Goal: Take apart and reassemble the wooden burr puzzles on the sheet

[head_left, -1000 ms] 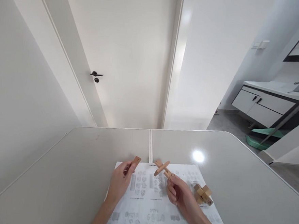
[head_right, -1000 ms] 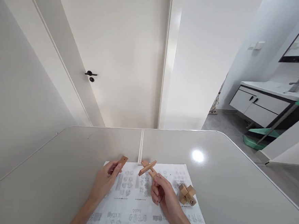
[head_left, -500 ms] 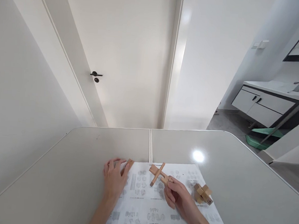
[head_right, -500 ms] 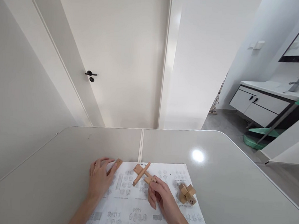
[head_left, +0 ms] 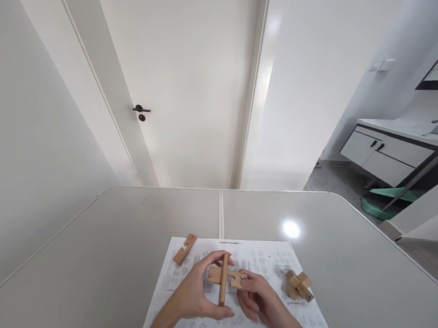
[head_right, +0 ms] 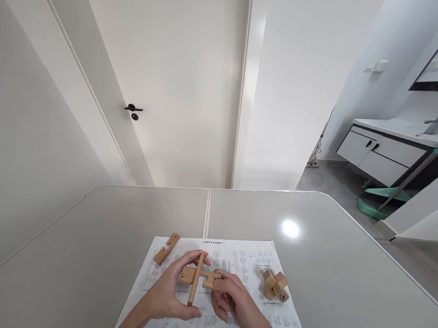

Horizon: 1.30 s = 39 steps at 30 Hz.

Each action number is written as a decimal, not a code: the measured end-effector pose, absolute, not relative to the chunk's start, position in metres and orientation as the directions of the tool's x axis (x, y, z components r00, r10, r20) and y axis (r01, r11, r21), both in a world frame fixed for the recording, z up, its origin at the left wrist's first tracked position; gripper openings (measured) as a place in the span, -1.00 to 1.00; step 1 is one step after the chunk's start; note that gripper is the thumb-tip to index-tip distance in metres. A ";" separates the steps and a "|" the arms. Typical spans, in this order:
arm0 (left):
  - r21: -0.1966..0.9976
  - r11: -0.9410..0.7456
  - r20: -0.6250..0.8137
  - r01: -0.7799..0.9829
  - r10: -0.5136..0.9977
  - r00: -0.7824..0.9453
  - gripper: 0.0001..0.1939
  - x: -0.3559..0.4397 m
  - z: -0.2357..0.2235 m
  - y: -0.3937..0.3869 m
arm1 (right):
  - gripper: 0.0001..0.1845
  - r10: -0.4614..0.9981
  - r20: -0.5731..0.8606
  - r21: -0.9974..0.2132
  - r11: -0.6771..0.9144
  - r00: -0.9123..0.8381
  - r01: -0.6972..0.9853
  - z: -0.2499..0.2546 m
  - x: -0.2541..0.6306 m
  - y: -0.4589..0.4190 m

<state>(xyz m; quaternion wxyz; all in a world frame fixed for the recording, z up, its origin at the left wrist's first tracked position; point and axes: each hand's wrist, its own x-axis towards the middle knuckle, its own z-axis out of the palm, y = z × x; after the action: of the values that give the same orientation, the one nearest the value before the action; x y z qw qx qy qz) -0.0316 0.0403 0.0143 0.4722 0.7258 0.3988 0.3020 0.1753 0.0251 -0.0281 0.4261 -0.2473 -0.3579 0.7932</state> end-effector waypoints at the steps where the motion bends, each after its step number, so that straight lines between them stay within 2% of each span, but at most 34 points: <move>1: 0.918 -0.247 0.074 0.310 0.876 0.477 -0.14 -0.031 0.016 0.040 | -0.63 0.859 -0.098 -0.781 -0.379 -0.502 -0.496 -0.027 0.175 0.025; 5: 0.895 -0.296 0.123 0.333 0.883 0.454 -0.17 -0.035 0.021 0.043 | -0.64 0.881 -0.135 -0.789 -0.372 -0.453 -0.488 -0.027 0.176 0.025; 8: 0.894 -0.340 0.186 0.292 0.875 0.447 -0.22 -0.047 0.021 0.049 | -0.63 0.907 -0.137 -0.763 -0.353 -0.397 -0.542 -0.030 0.181 0.029; 10: 0.895 -0.345 0.223 0.282 0.895 0.387 -0.30 -0.057 0.020 0.054 | -0.59 0.922 -0.130 -0.745 -0.334 -0.366 -0.578 -0.032 0.186 0.032; 12: 0.888 -0.300 0.200 0.347 0.934 0.295 -0.35 -0.066 0.017 0.058 | -0.56 0.933 -0.117 -0.775 -0.300 -0.340 -0.556 -0.033 0.189 0.034; 14: 0.847 -0.228 0.148 0.480 0.969 0.198 -0.27 -0.070 0.010 0.061 | -0.55 0.946 -0.116 -0.865 -0.246 -0.302 -0.438 -0.033 0.189 0.033; 16: 0.755 -0.191 0.135 0.628 0.981 0.136 -0.14 -0.070 0.001 0.062 | -0.54 0.967 -0.117 -0.959 -0.169 -0.226 -0.227 -0.033 0.187 0.032; 18: 0.639 -0.229 0.176 0.734 0.973 0.150 -0.10 -0.069 -0.008 0.063 | -0.54 0.987 -0.091 -0.996 -0.090 -0.132 0.017 -0.034 0.183 0.031; 21: 0.522 -0.338 0.217 0.783 0.941 0.261 -0.18 -0.068 -0.016 0.064 | -0.53 1.000 -0.012 -0.964 -0.007 -0.018 0.267 -0.038 0.181 0.030; 25: 0.499 -0.406 0.172 0.766 0.912 0.372 -0.12 -0.069 -0.014 0.063 | -0.57 0.997 0.062 -0.893 0.038 0.038 0.448 -0.042 0.179 0.028; 29: 0.476 -0.458 0.138 0.750 0.882 0.451 -0.03 -0.066 -0.011 0.060 | -0.61 0.988 0.147 -0.821 0.144 -0.039 0.552 -0.044 0.177 0.026; 34: 0.460 -0.471 0.138 0.753 0.875 0.464 -0.02 -0.064 -0.007 0.059 | -0.67 0.937 0.228 -0.767 0.339 -0.263 0.544 -0.041 0.174 0.023; 37: 0.465 -0.486 0.115 0.740 0.862 0.494 -0.05 -0.063 -0.002 0.056 | -0.76 0.918 0.235 -0.752 0.381 -0.321 0.538 -0.038 0.175 0.021; 39: 0.483 -0.507 0.102 0.714 0.842 0.529 0.02 -0.061 0.000 0.053 | -0.77 0.904 0.244 -0.734 0.409 -0.352 0.542 -0.036 0.175 0.021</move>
<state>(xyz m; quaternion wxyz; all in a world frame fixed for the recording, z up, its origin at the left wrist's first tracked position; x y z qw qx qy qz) -0.0606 0.0530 0.0001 0.1955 0.8523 0.4563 0.1646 0.1753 0.0214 -0.0365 0.3256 -0.4672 -0.7736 0.2780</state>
